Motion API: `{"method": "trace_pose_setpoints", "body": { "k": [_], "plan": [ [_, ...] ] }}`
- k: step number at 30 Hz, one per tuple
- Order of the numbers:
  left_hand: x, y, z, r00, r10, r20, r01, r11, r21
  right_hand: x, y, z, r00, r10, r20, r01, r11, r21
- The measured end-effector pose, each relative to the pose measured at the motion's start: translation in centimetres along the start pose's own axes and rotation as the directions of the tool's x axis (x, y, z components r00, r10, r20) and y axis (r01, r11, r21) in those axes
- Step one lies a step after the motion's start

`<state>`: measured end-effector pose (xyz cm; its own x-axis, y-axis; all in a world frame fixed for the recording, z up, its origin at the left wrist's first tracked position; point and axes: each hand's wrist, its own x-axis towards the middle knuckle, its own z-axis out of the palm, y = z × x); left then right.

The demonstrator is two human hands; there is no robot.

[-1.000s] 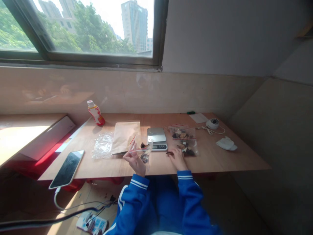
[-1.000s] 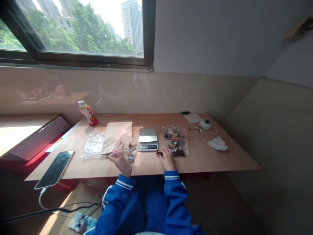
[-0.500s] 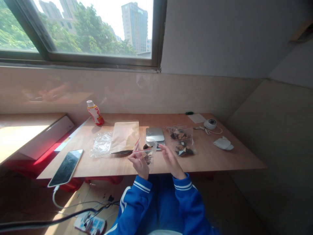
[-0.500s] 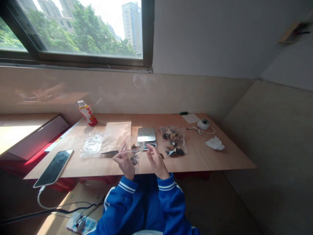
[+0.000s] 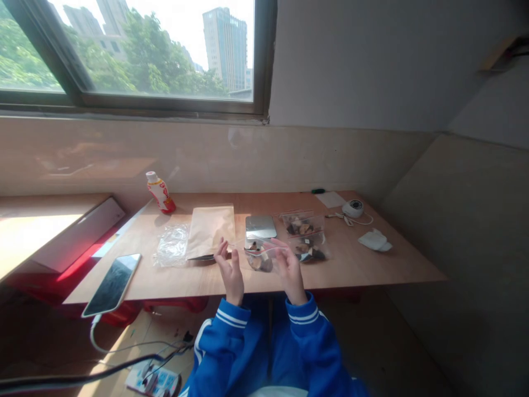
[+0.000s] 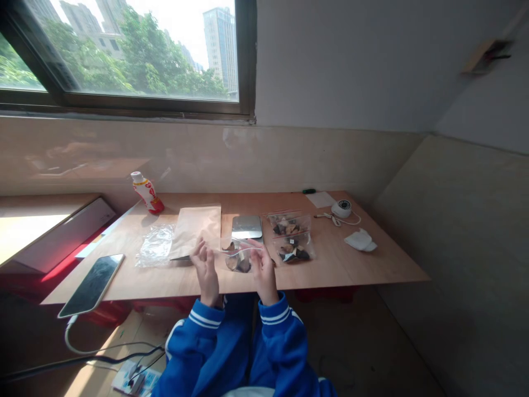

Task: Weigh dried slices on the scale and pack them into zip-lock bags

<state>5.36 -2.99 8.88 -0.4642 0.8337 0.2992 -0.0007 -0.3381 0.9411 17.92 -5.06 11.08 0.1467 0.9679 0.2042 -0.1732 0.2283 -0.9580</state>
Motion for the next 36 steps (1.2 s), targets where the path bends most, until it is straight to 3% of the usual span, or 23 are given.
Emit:
{"method": "trace_pose_setpoints", "body": {
  "k": [3,4,8,13,16,21,27,32,36],
  "plan": [
    [0.9,0.2,-0.5,0.948,-0.163,0.272,0.203,0.972,-0.122,0.1,0.2,-0.3,0.999,0.008,-0.050,-0.007,1.000,0.019],
    [1.0,0.2,-0.6,0.932,-0.185,0.313,0.241,0.959,-0.149,0.1,0.3,-0.4,0.996,0.003,-0.092,-0.002,1.000,0.015],
    [0.7,0.4,-0.8,0.964,-0.193,0.184,0.220,0.965,-0.140,0.0,0.3,-0.4,0.957,-0.023,-0.288,0.027,1.000,0.011],
    [0.1,0.9,-0.5,0.973,-0.220,0.073,0.226,0.971,-0.080,-0.1,-0.1,-0.4,0.941,0.015,-0.339,-0.011,1.000,0.011],
    [0.2,1.3,-0.5,0.963,-0.248,0.102,0.256,0.964,-0.068,0.1,-0.2,-0.9,0.936,0.033,-0.350,-0.040,0.999,-0.014],
    [0.7,2.1,-0.7,0.960,-0.187,0.207,0.197,0.980,-0.026,0.4,-0.2,-2.0,0.946,0.034,-0.322,-0.056,0.997,-0.060],
    [0.7,3.3,-0.7,0.957,-0.194,0.217,0.206,0.978,-0.036,0.3,-0.8,-2.4,0.971,0.012,-0.240,-0.027,0.998,-0.058],
    [1.1,3.6,-1.2,0.937,-0.198,0.288,0.197,0.980,0.033,0.1,-1.1,-2.9,0.965,0.014,-0.263,-0.038,0.996,-0.085],
    [1.6,3.5,-1.4,0.952,-0.153,0.266,0.130,0.986,0.102,0.1,-1.3,-3.5,0.960,-0.011,-0.280,-0.014,0.996,-0.086]
  ]
}}
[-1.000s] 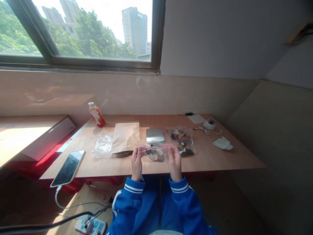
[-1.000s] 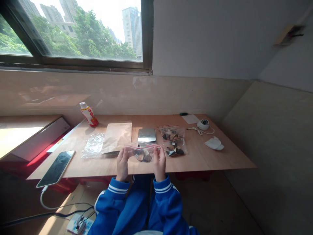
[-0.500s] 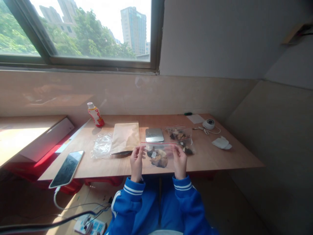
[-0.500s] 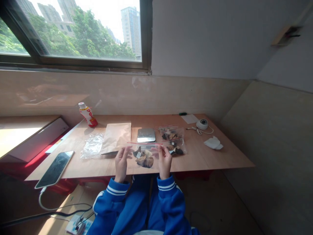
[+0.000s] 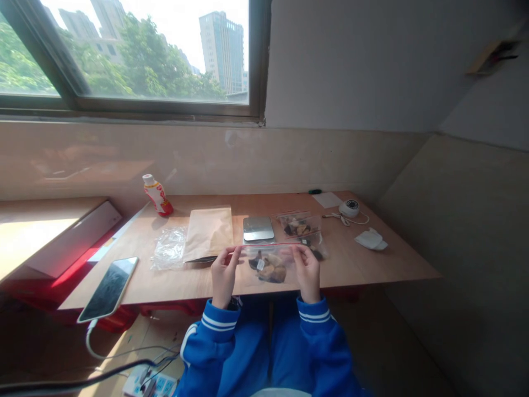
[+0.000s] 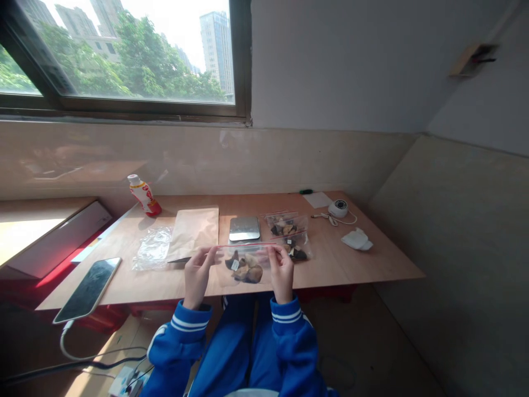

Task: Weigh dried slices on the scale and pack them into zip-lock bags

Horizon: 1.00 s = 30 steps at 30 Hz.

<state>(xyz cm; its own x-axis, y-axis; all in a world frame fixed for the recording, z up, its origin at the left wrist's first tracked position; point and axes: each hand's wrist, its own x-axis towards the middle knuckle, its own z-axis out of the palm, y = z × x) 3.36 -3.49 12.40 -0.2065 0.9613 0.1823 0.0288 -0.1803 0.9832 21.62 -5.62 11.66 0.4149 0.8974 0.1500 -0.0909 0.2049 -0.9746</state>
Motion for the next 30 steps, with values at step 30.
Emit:
{"method": "trace_pose_setpoints", "body": {
  "k": [30],
  "plan": [
    [0.0,1.3,-0.4,0.959,0.248,0.134,-0.276,0.927,0.253,1.0,-0.2,-2.6,0.978,-0.178,-0.110,0.170,0.982,-0.080]
  ]
}}
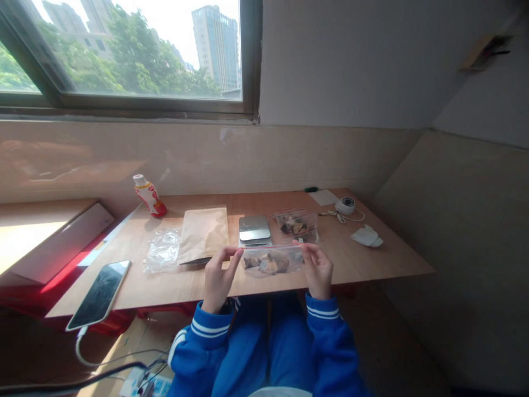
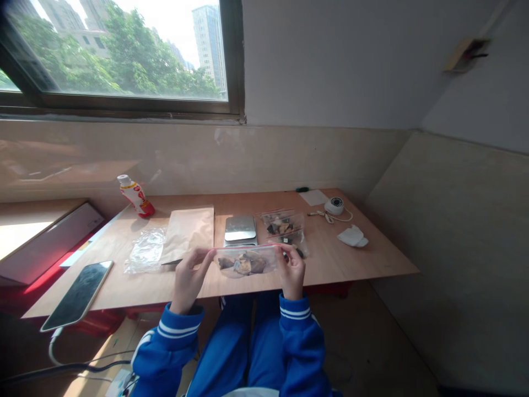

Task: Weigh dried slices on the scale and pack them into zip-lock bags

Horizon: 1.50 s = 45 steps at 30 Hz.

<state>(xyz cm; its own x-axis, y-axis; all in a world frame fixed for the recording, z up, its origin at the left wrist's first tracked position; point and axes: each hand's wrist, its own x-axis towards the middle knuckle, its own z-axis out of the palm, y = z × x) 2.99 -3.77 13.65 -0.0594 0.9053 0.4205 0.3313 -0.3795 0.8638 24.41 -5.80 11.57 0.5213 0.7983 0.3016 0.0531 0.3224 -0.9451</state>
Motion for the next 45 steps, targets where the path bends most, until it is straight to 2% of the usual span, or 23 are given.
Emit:
{"method": "trace_pose_setpoints", "body": {
  "k": [3,6,8,11,16,20,25,28,31,37,42,45],
  "plan": [
    [0.0,0.1,1.5,0.988,-0.154,-0.007,0.148,0.961,-0.233,0.0,0.0,1.3,0.994,0.043,0.098,-0.056,0.990,0.132],
    [0.0,-0.1,3.4,0.948,-0.318,-0.004,0.277,0.833,-0.479,-0.2,0.2,2.9,0.983,0.078,0.165,-0.106,0.980,0.167],
    [-0.1,-0.4,4.2,0.935,-0.356,-0.002,0.292,0.771,-0.566,-0.2,0.7,3.8,0.974,0.079,0.212,-0.115,0.979,0.166],
    [-0.2,-1.0,4.6,0.939,-0.344,0.009,0.274,0.732,-0.623,-0.1,1.6,4.2,0.969,0.089,0.229,-0.125,0.981,0.149],
    [-0.3,-2.0,4.2,0.944,-0.323,0.064,0.291,0.728,-0.621,0.0,2.8,3.7,0.976,0.128,0.174,-0.160,0.970,0.184],
    [-0.4,-2.6,4.1,0.937,-0.347,0.021,0.302,0.782,-0.546,-0.1,3.0,3.3,0.974,0.107,0.200,-0.138,0.980,0.147],
    [-0.3,-3.1,3.4,0.923,-0.383,0.047,0.340,0.751,-0.565,-0.2,3.1,2.9,0.972,0.131,0.196,-0.161,0.976,0.145],
    [-0.1,-2.9,2.7,0.918,-0.391,0.070,0.361,0.748,-0.558,-0.1,3.2,2.7,0.976,0.126,0.177,-0.149,0.981,0.121],
    [-0.1,-2.5,2.4,0.913,-0.406,0.045,0.370,0.773,-0.515,-0.1,3.2,2.7,0.980,0.124,0.155,-0.139,0.987,0.086],
    [-0.3,-2.0,2.5,0.937,-0.348,0.020,0.310,0.804,-0.507,-0.2,3.1,3.0,0.993,0.085,0.087,-0.091,0.994,0.061],
    [-0.5,-1.4,2.6,0.935,-0.344,-0.090,0.275,0.859,-0.431,-0.4,3.2,3.2,0.993,0.083,0.081,-0.091,0.990,0.107],
    [-0.7,-1.1,3.0,0.939,-0.339,-0.048,0.280,0.840,-0.465,-0.4,3.1,3.3,0.989,0.102,0.103,-0.119,0.976,0.182]
  ]
}}
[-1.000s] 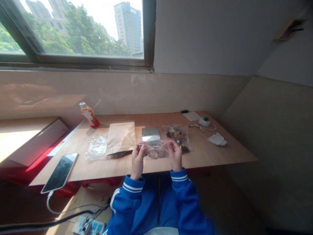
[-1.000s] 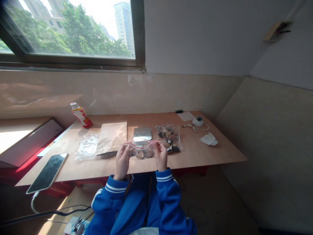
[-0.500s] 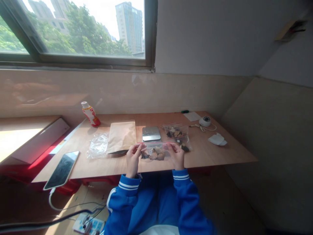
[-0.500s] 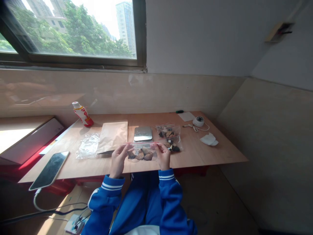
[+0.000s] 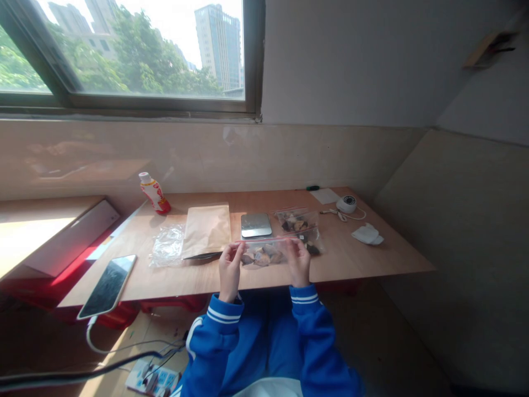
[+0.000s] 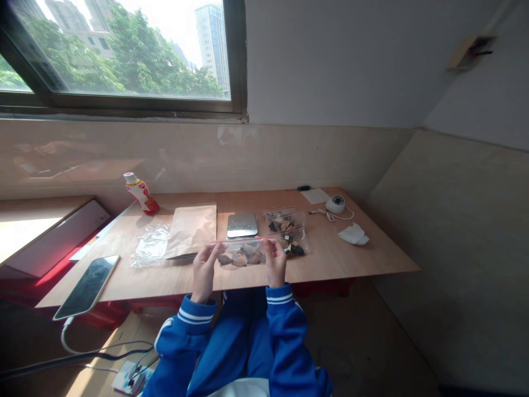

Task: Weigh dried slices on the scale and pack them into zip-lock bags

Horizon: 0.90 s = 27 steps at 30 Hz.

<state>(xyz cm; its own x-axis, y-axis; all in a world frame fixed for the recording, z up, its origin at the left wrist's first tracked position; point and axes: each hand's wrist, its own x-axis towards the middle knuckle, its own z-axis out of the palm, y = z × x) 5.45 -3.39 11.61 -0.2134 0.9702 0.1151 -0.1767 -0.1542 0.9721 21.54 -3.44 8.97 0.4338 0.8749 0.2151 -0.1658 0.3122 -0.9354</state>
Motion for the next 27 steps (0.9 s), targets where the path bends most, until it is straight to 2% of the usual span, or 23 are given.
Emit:
{"method": "trace_pose_setpoints", "body": {
  "k": [4,8,12,17,21,27],
  "plan": [
    [-0.4,-0.3,0.7,0.995,0.001,0.104,0.010,0.994,-0.109,0.0,-0.2,0.2,0.999,0.030,0.014,-0.031,0.998,0.047],
    [-0.7,-0.7,1.3,0.995,-0.017,0.095,0.033,0.986,-0.166,-0.2,-0.5,0.3,0.997,0.043,0.061,-0.046,0.998,0.053],
    [-0.8,-0.7,1.6,0.996,-0.030,0.085,0.039,0.994,-0.106,-0.4,-0.4,0.3,0.989,0.068,0.133,-0.070,0.998,0.010],
    [-0.7,-0.6,1.1,0.996,-0.049,0.072,0.053,0.997,-0.059,-0.2,0.3,0.1,0.998,0.017,0.059,-0.013,0.997,-0.073],
    [-0.5,-0.5,0.6,0.998,-0.059,0.036,0.060,0.998,-0.028,-0.4,0.1,-0.1,0.995,-0.033,0.091,0.042,0.994,-0.097],
    [-0.4,-0.3,0.2,0.995,-0.079,0.053,0.081,0.997,-0.018,-0.9,-1.1,0.4,0.989,0.030,0.144,-0.019,0.997,-0.078]
  ]
}}
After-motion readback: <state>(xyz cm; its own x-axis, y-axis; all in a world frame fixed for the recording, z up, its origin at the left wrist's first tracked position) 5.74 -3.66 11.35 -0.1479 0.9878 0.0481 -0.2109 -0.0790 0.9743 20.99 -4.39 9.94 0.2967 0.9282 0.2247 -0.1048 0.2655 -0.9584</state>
